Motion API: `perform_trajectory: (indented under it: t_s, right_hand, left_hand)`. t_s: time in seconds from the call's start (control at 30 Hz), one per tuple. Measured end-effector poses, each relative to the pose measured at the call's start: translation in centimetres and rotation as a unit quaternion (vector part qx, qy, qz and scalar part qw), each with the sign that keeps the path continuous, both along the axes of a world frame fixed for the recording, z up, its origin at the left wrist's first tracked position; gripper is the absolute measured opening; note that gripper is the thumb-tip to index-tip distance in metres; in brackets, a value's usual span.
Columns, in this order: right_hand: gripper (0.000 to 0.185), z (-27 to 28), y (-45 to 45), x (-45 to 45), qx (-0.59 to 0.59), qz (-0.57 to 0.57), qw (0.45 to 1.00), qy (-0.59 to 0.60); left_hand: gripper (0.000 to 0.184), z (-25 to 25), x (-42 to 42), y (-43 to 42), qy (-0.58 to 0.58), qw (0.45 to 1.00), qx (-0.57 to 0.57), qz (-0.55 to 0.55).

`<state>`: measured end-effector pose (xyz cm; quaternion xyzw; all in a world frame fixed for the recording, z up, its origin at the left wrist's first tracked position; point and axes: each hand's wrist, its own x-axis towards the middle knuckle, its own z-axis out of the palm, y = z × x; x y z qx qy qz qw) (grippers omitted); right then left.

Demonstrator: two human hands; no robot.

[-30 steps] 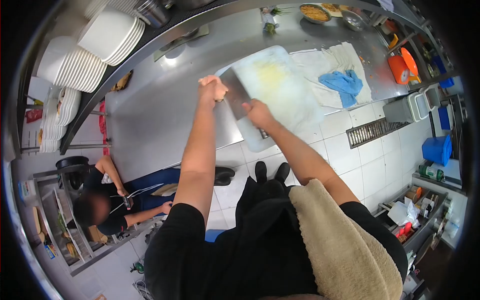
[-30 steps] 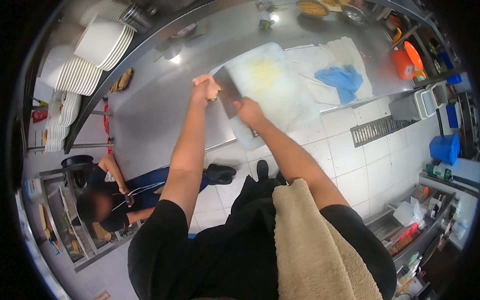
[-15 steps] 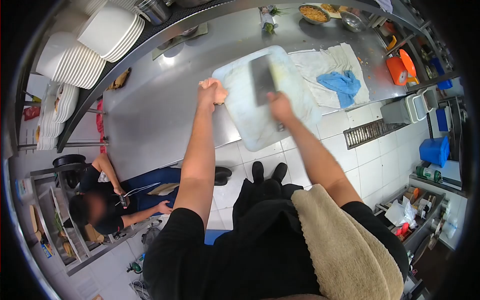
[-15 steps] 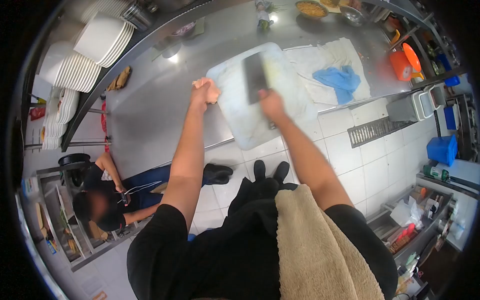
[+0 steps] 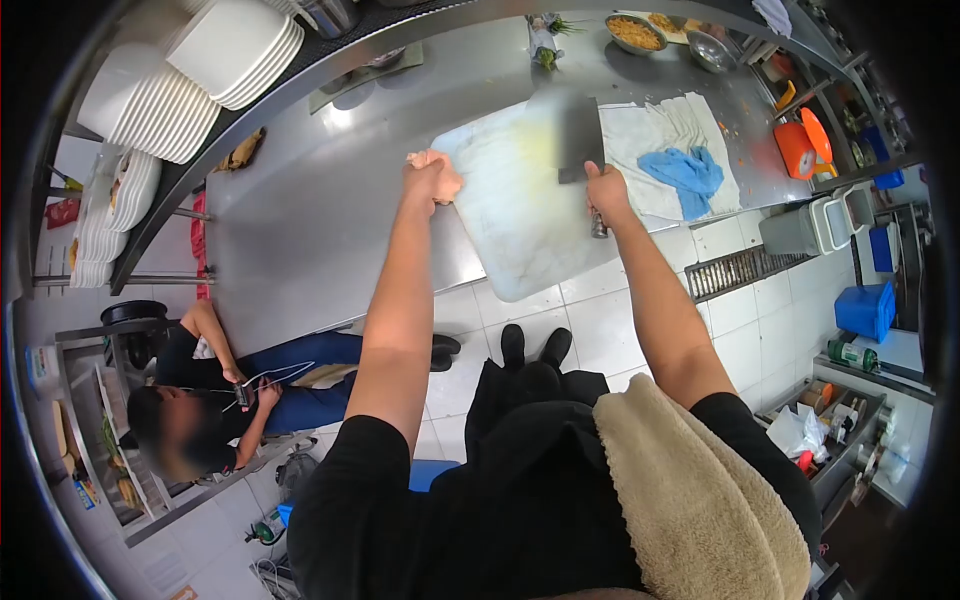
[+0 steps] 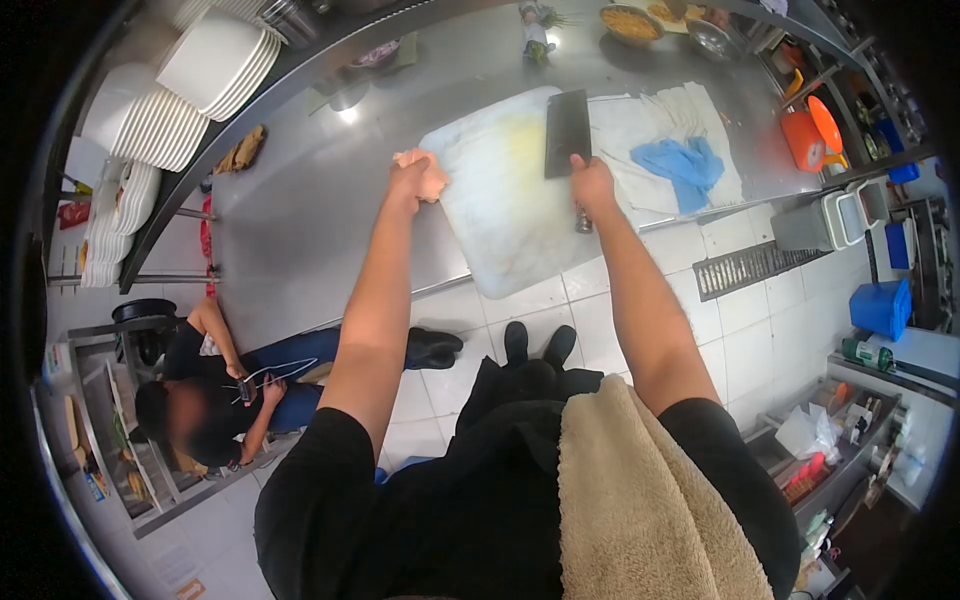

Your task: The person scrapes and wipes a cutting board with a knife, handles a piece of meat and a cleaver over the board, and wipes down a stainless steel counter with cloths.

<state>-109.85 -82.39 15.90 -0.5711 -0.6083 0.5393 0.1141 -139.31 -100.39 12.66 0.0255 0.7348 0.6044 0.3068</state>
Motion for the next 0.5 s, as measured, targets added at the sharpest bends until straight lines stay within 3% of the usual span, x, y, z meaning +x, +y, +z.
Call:
perform_trajectory:
  t_s: [0.03,0.1,0.2,0.27,0.37,0.43,0.5]
  right_hand:
    - [0.054,0.2,0.2,0.1,-0.032,-0.026,0.999,0.004]
    - [0.051,-4.7,-1.6,-1.5,0.104,0.024,0.994,0.002]
    - [0.046,-6.0,-8.3,-5.4,0.294,0.132,0.947,-0.001]
    - [0.046,0.9,-11.7,-7.1,0.023,0.194,0.981,-0.012]
    - [0.047,4.0,-10.6,-5.7,-0.049,0.245,0.968,-0.007]
    - [0.05,0.9,-7.7,-3.8,0.096,0.241,0.966,-0.005]
    - [0.051,-2.1,-3.8,-1.9,0.105,0.156,0.982,-0.004]
  left_hand:
    - [0.053,-0.1,0.3,0.1,0.003,1.0,-0.008,0.013]
    - [0.053,-0.4,0.5,0.6,0.011,0.999,-0.023,0.039]
    - [0.05,-0.8,-0.6,0.1,0.004,0.999,-0.006,-0.04]
    - [0.047,-0.6,-0.9,0.2,-0.008,1.0,-0.011,-0.024]
    - [0.049,-0.9,-2.0,0.2,-0.031,0.998,-0.023,-0.045]
    - [0.052,-0.8,-1.9,0.2,-0.031,0.998,-0.012,-0.055]
    - [0.057,0.0,-0.8,-0.1,-0.012,0.999,0.014,-0.05]
